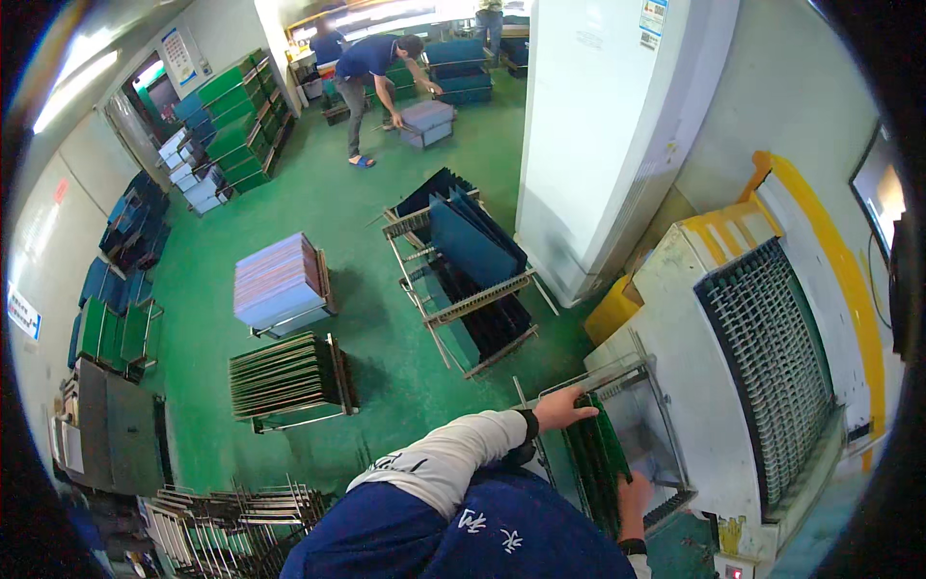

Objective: The recorder is taking green circuit boards or plates and placing them onto a roller conveyor machine for processing.

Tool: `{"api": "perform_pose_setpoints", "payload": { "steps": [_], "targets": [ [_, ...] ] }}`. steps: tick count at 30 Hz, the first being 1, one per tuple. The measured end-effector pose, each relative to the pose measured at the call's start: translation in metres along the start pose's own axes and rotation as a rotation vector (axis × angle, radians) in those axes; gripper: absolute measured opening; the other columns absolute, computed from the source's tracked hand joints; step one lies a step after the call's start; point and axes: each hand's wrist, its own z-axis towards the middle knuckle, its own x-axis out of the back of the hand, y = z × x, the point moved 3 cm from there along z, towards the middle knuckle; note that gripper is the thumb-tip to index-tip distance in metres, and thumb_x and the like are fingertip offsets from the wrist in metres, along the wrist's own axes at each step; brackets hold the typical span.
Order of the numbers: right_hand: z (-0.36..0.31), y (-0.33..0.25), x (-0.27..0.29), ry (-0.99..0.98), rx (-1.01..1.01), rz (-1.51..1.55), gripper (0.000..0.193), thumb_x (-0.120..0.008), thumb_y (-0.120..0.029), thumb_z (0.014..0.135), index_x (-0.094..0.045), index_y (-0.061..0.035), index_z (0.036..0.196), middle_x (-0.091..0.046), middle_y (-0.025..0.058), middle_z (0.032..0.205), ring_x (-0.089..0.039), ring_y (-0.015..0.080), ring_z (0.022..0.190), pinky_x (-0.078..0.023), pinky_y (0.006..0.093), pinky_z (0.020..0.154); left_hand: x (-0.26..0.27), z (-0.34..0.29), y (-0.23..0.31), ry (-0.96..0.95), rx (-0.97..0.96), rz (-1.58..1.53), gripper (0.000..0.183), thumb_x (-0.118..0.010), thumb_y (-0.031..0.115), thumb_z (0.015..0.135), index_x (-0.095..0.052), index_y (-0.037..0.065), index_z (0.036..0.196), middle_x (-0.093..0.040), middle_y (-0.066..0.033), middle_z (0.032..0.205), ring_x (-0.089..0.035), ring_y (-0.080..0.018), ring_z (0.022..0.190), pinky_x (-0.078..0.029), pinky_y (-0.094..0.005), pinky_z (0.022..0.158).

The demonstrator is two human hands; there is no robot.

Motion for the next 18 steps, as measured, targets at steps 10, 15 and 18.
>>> {"api": "perform_pose_setpoints", "payload": {
  "steps": [10, 15, 18],
  "targets": [
    [-0.001, -0.005, 0.001, -0.083, -0.028, 0.007, 0.043, -0.066, -0.049, 0.088, -0.073, -0.0067, 0.097, -0.07, 0.0216, 0.092, -0.066, 0.043, 0.089, -0.05, 0.0529, 0.076, -0.002, 0.0, -0.008, -0.001, -0.027, -0.001, 0.066, -0.064, 0.06, 0.087, -0.061, 0.004, 0.122, -0.066, -0.0211, 0.118, -0.062, -0.0379, 0.112, -0.049, -0.0434, 0.094],
    [0.0, 0.004, -0.012, -0.032, -0.007, -0.007, 0.042, -0.068, -0.049, 0.086, -0.072, -0.0072, 0.094, -0.07, 0.0193, 0.09, -0.066, 0.0415, 0.087, -0.049, 0.0526, 0.074, -0.002, 0.0, -0.005, -0.027, -0.027, -0.001, 0.067, -0.064, 0.06, 0.088, -0.061, 0.004, 0.125, -0.066, -0.022, 0.119, -0.062, -0.0381, 0.113, -0.049, -0.043, 0.095],
    [0.0, 0.007, -0.014, -0.021, -0.008, 0.047, 0.037, -0.073, -0.046, 0.08, -0.072, -0.009, 0.087, -0.07, 0.0155, 0.087, -0.066, 0.0386, 0.083, -0.05, 0.0515, 0.071, 0.005, -0.005, 0.003, -0.041, -0.013, -0.003, 0.067, -0.065, 0.059, 0.088, -0.06, 0.004, 0.126, -0.066, -0.0223, 0.12, -0.062, -0.0381, 0.113, -0.049, -0.0428, 0.095]
  ]
}}
